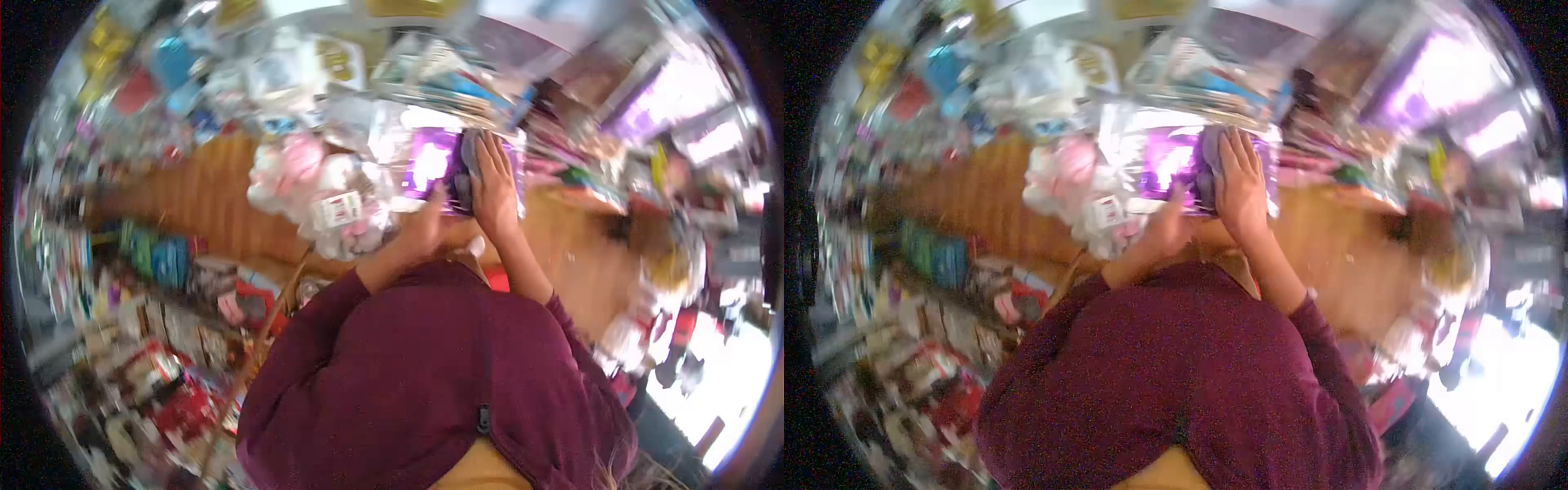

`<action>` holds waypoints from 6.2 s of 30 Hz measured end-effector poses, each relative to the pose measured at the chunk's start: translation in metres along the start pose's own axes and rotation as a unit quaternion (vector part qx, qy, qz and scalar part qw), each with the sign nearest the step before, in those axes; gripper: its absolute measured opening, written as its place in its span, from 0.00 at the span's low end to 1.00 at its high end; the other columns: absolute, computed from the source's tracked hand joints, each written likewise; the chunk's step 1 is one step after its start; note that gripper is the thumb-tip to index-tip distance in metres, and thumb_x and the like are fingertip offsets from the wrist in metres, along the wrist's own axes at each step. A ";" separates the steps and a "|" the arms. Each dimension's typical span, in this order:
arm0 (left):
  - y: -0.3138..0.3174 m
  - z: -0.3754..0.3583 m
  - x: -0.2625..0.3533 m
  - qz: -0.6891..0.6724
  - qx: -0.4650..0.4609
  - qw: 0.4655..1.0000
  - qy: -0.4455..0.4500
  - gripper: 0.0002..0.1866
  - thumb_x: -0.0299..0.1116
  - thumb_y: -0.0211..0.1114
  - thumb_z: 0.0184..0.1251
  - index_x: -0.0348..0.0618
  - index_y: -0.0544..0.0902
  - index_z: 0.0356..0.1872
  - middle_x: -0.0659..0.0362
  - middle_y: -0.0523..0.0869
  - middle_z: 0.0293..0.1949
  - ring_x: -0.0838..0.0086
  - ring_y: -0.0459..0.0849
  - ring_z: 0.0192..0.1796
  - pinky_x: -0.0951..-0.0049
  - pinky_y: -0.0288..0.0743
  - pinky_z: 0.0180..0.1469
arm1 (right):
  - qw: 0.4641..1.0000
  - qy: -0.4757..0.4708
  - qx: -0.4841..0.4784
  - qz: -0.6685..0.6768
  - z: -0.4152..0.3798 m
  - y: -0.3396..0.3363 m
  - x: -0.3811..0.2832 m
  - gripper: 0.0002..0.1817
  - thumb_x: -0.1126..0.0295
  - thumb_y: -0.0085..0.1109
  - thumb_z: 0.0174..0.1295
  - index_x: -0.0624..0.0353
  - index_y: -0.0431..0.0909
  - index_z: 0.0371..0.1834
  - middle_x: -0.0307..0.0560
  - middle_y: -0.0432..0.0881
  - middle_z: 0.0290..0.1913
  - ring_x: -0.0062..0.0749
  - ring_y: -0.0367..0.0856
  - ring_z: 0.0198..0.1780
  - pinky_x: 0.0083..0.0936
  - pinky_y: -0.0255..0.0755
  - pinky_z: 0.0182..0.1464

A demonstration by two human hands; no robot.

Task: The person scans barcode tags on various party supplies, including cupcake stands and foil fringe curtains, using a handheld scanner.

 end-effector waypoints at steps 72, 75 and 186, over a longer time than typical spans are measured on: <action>-0.036 -0.020 0.063 0.397 0.006 0.878 0.267 0.25 0.42 0.44 0.68 0.30 0.62 0.57 0.48 0.74 0.51 0.64 0.72 0.55 0.70 0.65 0.54 | 0.974 -0.185 0.115 -0.056 0.020 -0.036 -0.095 0.27 0.71 0.57 0.45 0.65 0.67 0.52 0.56 0.62 0.60 0.50 0.58 0.62 0.43 0.54 0.61; -0.019 -0.030 0.057 0.286 0.013 0.951 0.114 0.25 0.40 0.48 0.66 0.30 0.63 0.57 0.49 0.75 0.49 0.67 0.73 0.52 0.71 0.64 0.53 | 0.969 -0.153 0.193 0.003 0.037 -0.044 -0.069 0.22 0.72 0.54 0.48 0.67 0.69 0.49 0.59 0.67 0.55 0.54 0.63 0.58 0.40 0.59 0.58; 0.151 0.029 -0.057 0.726 -0.175 0.602 0.283 0.05 0.23 0.59 0.48 0.36 0.78 0.28 0.47 0.78 0.25 0.55 0.77 0.29 0.68 0.69 0.31 | 0.993 0.015 -0.120 -0.009 -0.138 -0.098 0.122 0.11 0.63 0.60 0.41 0.56 0.75 0.27 0.52 0.77 0.30 0.45 0.77 0.36 0.37 0.70 0.39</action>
Point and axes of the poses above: each hand's wrist, its own z-axis towards the middle knuckle, its own y-axis out of the palm, x = y × z, the point moved 5 cm from there along z, towards the middle knuckle
